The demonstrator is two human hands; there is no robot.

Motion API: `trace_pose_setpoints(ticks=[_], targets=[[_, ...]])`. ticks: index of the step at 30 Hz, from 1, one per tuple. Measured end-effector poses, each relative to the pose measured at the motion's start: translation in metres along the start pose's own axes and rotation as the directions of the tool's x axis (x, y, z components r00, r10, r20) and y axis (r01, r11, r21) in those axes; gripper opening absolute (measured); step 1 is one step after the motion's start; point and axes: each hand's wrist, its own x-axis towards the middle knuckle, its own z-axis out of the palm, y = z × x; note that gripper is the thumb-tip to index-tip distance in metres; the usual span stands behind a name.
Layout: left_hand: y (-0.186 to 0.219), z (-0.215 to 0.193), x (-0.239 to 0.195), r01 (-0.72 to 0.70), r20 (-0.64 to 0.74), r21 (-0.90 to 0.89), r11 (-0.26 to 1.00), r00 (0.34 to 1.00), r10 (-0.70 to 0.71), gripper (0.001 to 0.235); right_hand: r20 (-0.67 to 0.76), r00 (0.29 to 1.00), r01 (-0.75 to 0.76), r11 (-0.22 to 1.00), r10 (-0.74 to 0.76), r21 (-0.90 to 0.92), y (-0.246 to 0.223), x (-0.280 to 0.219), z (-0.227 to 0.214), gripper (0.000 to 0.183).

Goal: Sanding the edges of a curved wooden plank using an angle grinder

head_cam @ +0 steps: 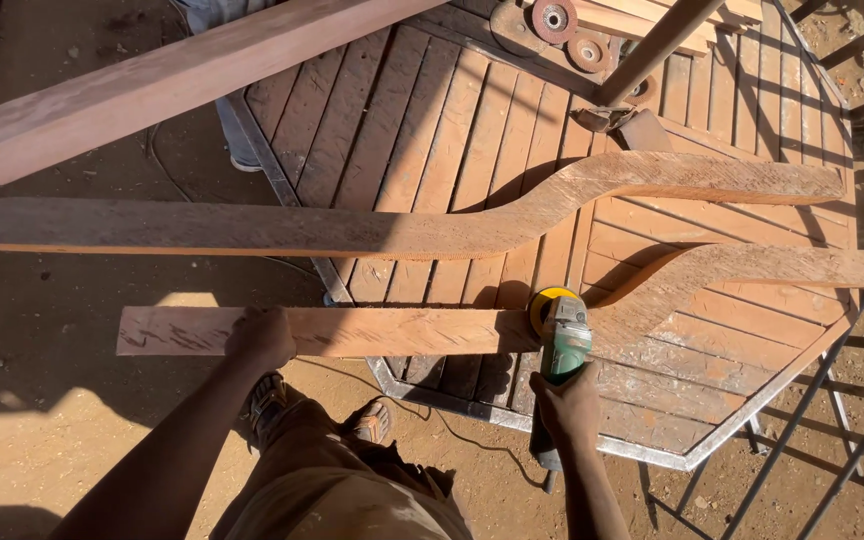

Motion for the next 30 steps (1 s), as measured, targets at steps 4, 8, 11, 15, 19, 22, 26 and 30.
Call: trace_pose_setpoints(ticks=[4,8,11,15,19,22,26,30], targets=[[-0.002,0.002,0.001,-0.009,-0.009,0.018,1.0,1.0,0.009,0.049,0.14,0.972,0.196,0.98,-0.19,-0.031,-0.09,-0.083,0.029,0.055],[-0.003,0.0,-0.003,-0.034,0.017,-0.035,0.999,0.999,0.035,0.051,0.376,0.885,0.365,0.912,-0.276,-0.189,-0.117,-0.111,0.054,0.067],[-0.01,0.004,0.0,-0.018,0.02,-0.055,0.998,1.0,0.019,0.068,0.466,0.808,0.493,0.848,-0.362,-0.196,-0.122,-0.123,0.043,0.055],[-0.007,0.006,0.0,-0.022,0.009,-0.054,0.998,1.0,0.023,0.054,0.257,0.935,0.282,0.951,-0.243,-0.127,-0.064,-0.084,0.032,0.063],[-0.005,0.003,-0.004,-0.009,0.0,-0.035,0.999,1.0,0.009,0.056,0.045,0.999,-0.012,1.0,0.013,-0.006,0.003,-0.031,0.003,0.07],[0.008,0.002,-0.036,-0.027,-0.067,-0.063,0.998,0.997,0.023,0.033,0.007,0.998,-0.06,0.997,0.059,0.05,0.016,-0.016,-0.022,0.074],[0.038,0.082,-0.049,-0.187,-0.087,-0.287,0.939,0.982,0.169,0.039,0.092,0.995,-0.046,0.994,0.037,0.099,-0.004,-0.046,-0.002,0.072],[0.098,0.11,-0.104,-0.213,0.284,-0.354,0.911,0.903,0.322,0.069,0.222,0.962,0.155,0.988,-0.157,0.025,-0.055,-0.102,0.044,0.065]])
